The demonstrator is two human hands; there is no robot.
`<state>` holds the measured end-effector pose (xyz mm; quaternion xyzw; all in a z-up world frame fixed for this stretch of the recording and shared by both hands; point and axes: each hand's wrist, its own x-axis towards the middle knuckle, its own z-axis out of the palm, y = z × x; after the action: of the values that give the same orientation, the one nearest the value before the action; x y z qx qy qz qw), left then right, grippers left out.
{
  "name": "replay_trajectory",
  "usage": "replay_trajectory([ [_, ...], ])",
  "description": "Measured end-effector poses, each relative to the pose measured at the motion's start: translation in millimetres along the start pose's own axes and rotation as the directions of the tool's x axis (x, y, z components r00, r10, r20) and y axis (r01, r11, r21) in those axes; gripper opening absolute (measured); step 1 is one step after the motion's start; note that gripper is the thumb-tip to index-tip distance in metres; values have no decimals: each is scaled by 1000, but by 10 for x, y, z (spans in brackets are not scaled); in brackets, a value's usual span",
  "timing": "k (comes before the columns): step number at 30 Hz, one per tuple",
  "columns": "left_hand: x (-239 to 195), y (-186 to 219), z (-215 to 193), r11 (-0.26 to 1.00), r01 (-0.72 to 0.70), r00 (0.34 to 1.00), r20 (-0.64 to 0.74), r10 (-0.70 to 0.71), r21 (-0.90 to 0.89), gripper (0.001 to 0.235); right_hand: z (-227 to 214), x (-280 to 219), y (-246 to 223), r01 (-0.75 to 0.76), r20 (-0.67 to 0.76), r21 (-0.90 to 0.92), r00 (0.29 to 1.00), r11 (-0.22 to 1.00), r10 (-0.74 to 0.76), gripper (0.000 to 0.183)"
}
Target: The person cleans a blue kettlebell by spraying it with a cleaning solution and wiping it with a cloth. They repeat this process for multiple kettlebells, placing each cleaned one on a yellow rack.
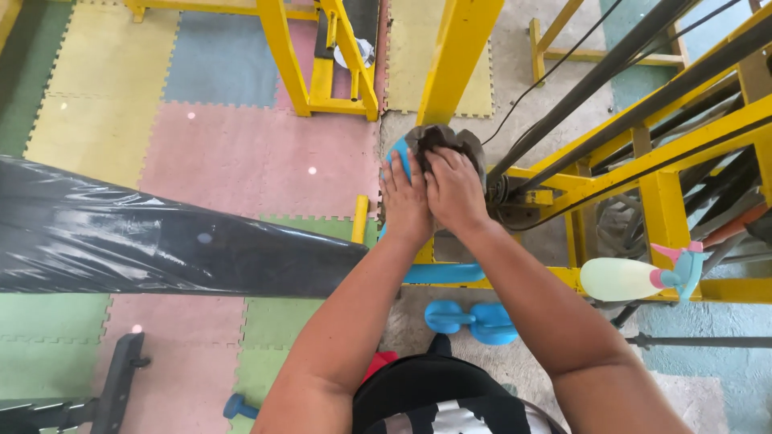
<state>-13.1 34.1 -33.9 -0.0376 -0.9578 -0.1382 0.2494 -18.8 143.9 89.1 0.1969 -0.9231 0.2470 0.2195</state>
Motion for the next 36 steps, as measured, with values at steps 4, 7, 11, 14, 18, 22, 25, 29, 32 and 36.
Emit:
replay_trajectory([
  [4, 347, 167, -998, 927, 183, 933, 355, -59, -328, 159, 52, 288, 100, 53, 76, 87, 995, 995, -60, 38],
  [7, 412, 223, -1174, 937, 233, 900, 423, -106, -259, 157, 32, 453, 194, 101, 86, 98, 990, 990, -109, 40],
  [11, 406, 245, -1235, 924, 292, 861, 490, -141, -247, 162, -37, 260, 556, 87, 100, 233, 989, 969, -113, 38],
  [14, 426, 239, -1258, 918, 297, 856, 499, -134, -264, 164, 49, -49, 928, -67, 3, 305, 998, 950, 69, 33],
  [18, 417, 234, -1194, 911, 298, 867, 480, -133, -285, 167, 211, -587, 901, -645, 71, 385, 733, 660, 676, 33],
  [22, 462, 191, -1201, 930, 278, 848, 516, -120, -242, 165, 367, -1054, 510, -464, -200, 284, 827, 839, 525, 41],
  [25, 557, 42, -1224, 933, 267, 775, 629, -60, -240, 157, -13, -964, 0, -158, -213, 194, 957, 968, 199, 57],
  [29, 520, -365, -949, 832, 245, 814, 572, 102, -497, 137, -132, -526, -128, 31, -60, 24, 998, 999, -29, 53],
  [32, 496, -570, -658, 651, 218, 915, 385, 122, -727, 125, 21, 61, -102, 72, -8, -59, 997, 996, -72, 48],
  [36, 466, -657, -372, 443, 191, 981, 188, -52, -876, 107, 274, 552, -308, -92, 220, -142, 968, 986, 122, 41],
])
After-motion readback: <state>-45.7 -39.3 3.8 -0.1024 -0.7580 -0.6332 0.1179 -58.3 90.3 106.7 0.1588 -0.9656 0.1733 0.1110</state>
